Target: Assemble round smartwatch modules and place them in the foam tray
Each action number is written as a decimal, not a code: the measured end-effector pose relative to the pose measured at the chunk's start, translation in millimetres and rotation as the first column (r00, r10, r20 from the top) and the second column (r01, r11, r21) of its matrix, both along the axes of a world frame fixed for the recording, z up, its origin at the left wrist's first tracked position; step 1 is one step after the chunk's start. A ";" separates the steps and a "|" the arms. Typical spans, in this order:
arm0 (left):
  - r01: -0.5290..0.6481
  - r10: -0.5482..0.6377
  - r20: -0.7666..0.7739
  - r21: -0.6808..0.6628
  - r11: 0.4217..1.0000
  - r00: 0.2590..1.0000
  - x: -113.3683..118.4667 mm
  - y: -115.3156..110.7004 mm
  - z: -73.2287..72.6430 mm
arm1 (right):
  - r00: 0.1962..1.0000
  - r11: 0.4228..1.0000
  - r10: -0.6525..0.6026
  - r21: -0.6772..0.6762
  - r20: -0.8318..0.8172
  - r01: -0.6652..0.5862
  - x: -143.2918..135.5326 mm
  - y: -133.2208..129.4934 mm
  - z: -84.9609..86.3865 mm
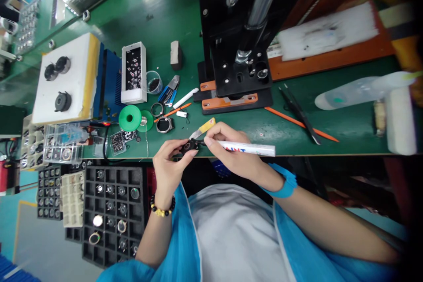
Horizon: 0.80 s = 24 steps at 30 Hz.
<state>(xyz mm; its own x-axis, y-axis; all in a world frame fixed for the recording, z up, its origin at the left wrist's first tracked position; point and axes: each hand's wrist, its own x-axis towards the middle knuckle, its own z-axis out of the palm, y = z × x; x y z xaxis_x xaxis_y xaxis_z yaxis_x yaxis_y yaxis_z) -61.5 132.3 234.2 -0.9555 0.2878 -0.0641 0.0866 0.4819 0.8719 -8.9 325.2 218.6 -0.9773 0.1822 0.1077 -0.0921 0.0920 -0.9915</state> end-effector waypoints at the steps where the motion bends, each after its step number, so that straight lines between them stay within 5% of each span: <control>1: 0.001 -0.001 0.000 -0.001 1.000 1.000 0.0 0.0 -0.1 | 1.000 1.000 -0.007 0.000 0.005 0.007 0.0 -0.2 0.4; 9: -0.004 0.004 0.004 0.007 1.000 1.000 -0.4 -1.4 -0.6 | 0.997 0.988 -0.065 -0.135 0.049 0.071 -0.1 -2.6 -0.9; 13: -0.029 0.012 0.111 0.152 0.988 0.994 1.6 -5.1 1.6 | 0.991 0.968 -0.113 -0.217 0.073 0.126 -0.3 -3.7 -4.3; 18: -0.164 -0.035 0.373 0.488 0.857 0.927 20.2 -5.7 1.6 | 0.999 0.935 -0.044 -0.352 0.001 0.041 -0.4 -1.3 -1.8; 24: -0.264 -0.014 0.432 0.576 0.774 0.902 39.1 2.4 8.2 | 0.994 0.942 0.059 -0.326 -0.094 -0.086 10.0 -2.1 0.5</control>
